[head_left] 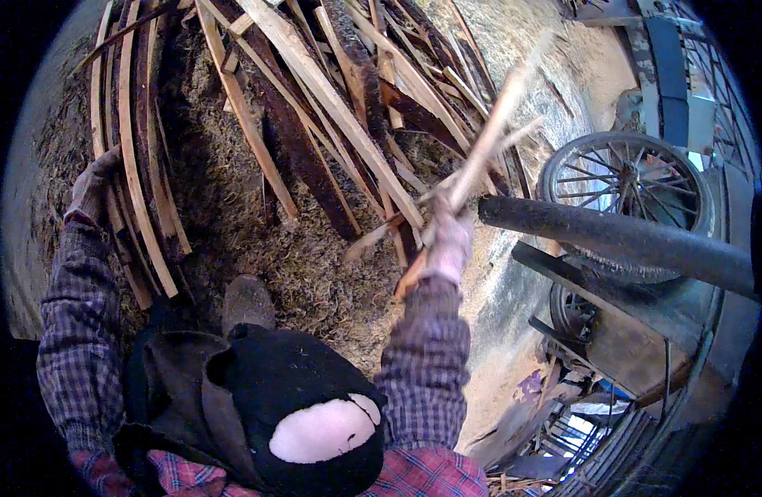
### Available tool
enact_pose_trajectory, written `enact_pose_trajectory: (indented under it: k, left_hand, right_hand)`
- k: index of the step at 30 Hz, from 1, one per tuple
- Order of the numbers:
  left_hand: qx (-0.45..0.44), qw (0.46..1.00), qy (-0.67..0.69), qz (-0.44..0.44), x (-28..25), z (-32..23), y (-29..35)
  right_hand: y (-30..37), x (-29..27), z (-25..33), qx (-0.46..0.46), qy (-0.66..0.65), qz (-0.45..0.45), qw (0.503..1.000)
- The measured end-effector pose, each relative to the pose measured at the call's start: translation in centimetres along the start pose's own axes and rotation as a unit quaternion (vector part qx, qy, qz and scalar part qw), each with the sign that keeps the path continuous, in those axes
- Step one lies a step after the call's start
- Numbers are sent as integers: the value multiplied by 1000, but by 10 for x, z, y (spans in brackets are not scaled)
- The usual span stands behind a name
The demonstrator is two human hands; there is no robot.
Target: The person uses a pitchfork to gather and move a pile of thin wooden slats on a sawdust-covered floor. They then switch to using their hands to pick up, align, and stack the slats into a neat pile against a metal rack.
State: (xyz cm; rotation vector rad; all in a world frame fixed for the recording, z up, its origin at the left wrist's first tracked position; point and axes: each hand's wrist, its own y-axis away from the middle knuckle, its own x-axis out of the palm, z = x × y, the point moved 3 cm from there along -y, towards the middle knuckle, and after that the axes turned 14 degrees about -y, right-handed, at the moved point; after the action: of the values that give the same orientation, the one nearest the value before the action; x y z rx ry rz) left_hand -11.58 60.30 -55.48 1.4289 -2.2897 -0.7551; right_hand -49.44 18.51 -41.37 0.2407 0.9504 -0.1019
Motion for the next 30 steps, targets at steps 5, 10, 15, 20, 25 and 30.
enact_pose_trajectory:
  k: [5,10,15,20,25,30]
  left_hand:
    - [-57,986,-134,-84,22,-26,28]
    - [-23,977,-180,-113,15,-30,32]
    - [-62,972,-208,-93,3,-29,28]
    - [-78,979,-166,-89,15,-40,38]
    - [-40,995,-75,-54,3,-1,-1]
    - [-63,993,-36,-89,21,-34,41]
  right_hand:
    - [-21,36,4,101,-311,76,942]
    - [16,6,-18,-36,-207,-5,978]
    - [39,-21,-25,-245,-277,-9,929]
    - [78,-11,-14,-219,-361,135,896]
    - [159,69,9,-315,101,252,909]
    - [165,104,-5,-307,-22,212,928]
